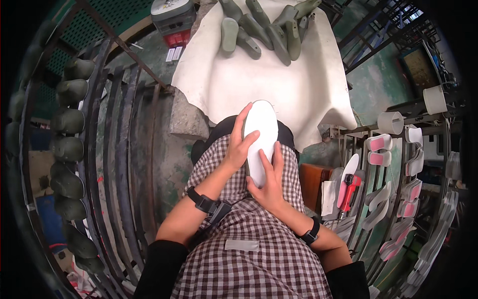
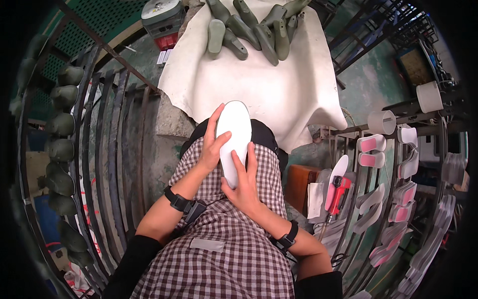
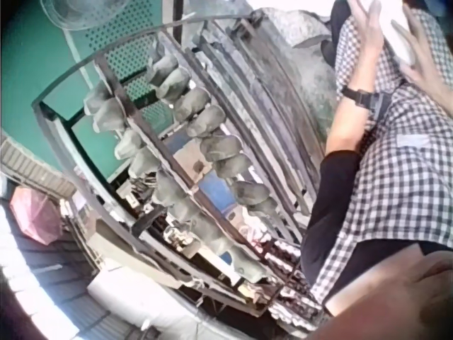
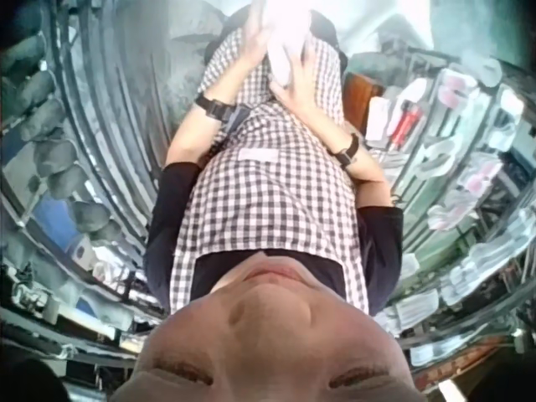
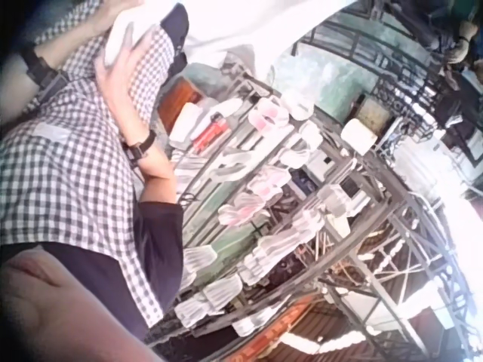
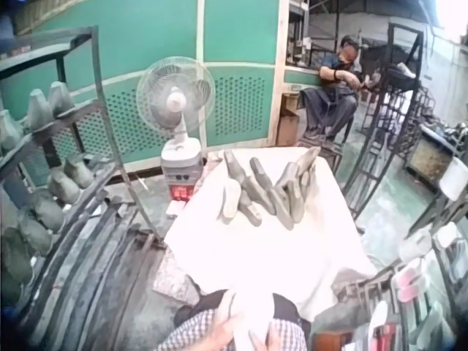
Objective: Applying heat to shoe insoles and attaching them to shoe lasts on a production line.
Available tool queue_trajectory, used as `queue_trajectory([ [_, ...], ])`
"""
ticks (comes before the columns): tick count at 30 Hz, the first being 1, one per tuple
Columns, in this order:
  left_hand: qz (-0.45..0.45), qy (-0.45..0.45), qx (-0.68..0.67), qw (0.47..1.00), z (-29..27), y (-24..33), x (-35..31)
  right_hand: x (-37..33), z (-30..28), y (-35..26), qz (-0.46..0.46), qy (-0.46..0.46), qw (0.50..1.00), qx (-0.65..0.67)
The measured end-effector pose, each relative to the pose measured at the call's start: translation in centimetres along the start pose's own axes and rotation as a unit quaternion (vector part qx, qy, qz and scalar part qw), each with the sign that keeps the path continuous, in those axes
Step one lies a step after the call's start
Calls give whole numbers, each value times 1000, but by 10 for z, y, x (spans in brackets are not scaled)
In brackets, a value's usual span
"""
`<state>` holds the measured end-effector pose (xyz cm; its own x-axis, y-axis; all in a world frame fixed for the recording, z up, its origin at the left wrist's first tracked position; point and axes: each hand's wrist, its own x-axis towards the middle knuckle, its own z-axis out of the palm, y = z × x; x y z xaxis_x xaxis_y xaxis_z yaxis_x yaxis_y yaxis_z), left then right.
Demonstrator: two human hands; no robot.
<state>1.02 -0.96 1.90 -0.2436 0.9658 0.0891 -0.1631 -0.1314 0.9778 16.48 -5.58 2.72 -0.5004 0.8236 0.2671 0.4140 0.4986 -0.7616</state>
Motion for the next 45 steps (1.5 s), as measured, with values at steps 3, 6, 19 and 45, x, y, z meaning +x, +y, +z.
queue_trajectory([
  [3, -6, -7, -5, 1000, 0, -1, 1, 0, 2, 1, 8, 14, 1000, 12],
  [6, 4, -3, 16, 1000, -1, -5, 1, 1, 1, -1, 15, 12, 1000, 4],
  [19, 52, -13, 94, 994, -7, -19, 1, -1, -38, 15, 22, -103, 993, 53],
  [45, 40, -145, 191, 970, -22, 1, -4, -37, -46, 21, 9, -105, 994, 28],
])
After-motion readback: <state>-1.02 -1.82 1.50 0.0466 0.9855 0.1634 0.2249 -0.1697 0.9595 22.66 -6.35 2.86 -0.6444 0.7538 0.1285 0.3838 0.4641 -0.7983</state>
